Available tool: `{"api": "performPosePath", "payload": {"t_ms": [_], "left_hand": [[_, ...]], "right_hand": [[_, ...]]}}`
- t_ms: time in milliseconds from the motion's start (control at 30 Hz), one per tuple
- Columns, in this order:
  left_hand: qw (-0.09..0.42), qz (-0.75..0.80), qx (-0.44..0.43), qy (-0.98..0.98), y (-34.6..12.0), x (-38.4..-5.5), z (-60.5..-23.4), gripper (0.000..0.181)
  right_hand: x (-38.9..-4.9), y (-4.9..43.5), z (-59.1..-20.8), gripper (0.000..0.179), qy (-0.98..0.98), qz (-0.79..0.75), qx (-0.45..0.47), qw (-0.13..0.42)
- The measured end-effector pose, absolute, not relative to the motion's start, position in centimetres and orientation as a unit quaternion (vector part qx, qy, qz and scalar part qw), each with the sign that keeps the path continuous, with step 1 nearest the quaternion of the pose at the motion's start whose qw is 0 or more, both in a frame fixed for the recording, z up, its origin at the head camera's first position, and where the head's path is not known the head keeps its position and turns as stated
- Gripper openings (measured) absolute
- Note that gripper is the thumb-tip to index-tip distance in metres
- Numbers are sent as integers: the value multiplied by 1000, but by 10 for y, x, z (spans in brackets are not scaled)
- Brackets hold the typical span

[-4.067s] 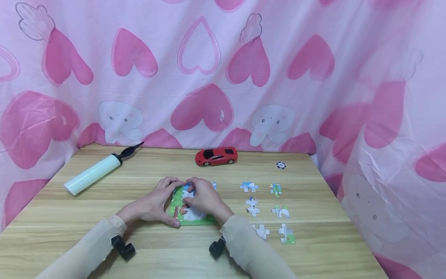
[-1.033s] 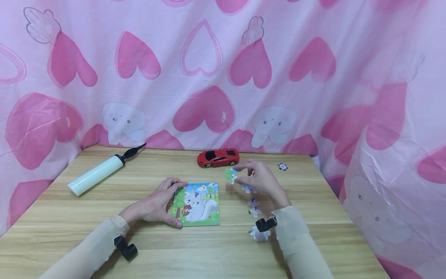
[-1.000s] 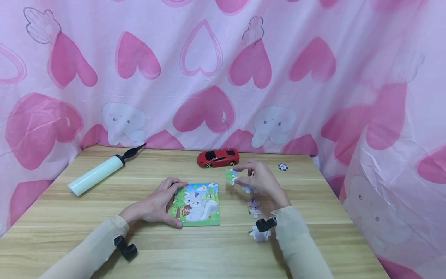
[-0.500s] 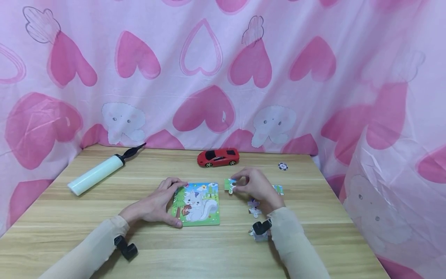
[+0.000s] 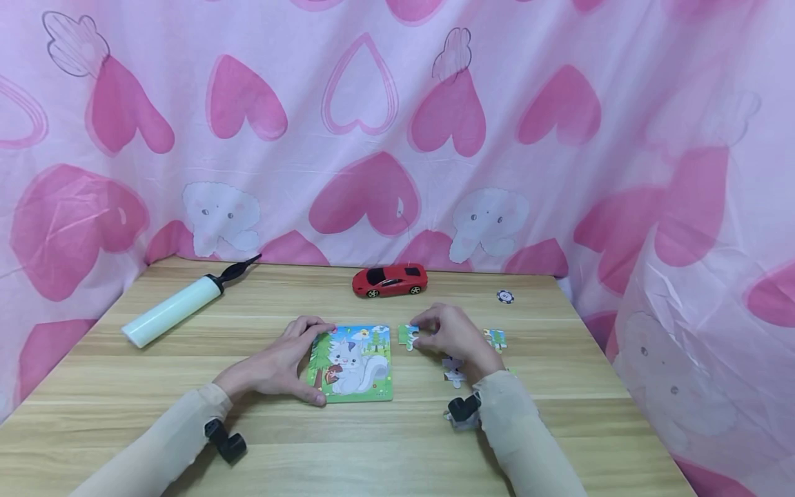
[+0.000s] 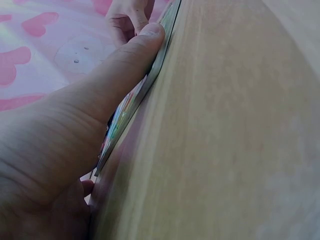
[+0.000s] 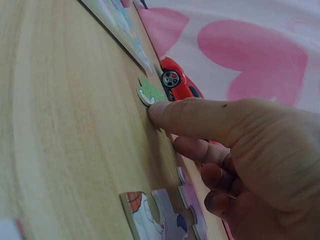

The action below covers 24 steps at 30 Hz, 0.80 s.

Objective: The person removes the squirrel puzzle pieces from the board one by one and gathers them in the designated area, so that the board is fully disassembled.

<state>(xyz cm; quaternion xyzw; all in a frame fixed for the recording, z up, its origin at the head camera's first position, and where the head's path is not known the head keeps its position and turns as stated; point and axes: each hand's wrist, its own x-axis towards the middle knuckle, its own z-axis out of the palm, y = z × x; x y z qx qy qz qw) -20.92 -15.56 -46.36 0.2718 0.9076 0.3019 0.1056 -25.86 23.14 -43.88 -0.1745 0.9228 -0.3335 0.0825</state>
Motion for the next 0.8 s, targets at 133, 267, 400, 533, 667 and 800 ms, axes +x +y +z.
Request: {"api": "performPosePath", "payload": {"t_ms": [133,267,400,533,667,800], "left_hand": [[108,305,272,906,-156,-209,-463,134],[106,304,274,906,-156,-209,-463,134],[105,304,277,905,-156,-209,-463,134],[106,304,274,906,-156,-209,-462,134],[105,304,273,906,-155,-208,-463,134],[106,303,273,907,-155,-209,-463,134]], "right_hand": [[-259,230,-440,40,925,-328,-168,90],[-259,230,-440,40,927,-322,-172,89],[-260,229,-440,42,927,-322,-168,94],[-260,229,-440,43,928,-322,-162,98],[-259,229,-438,44,926,-326,-162,100],[-259,231,-438,46,920,-346,-160,93]]}}
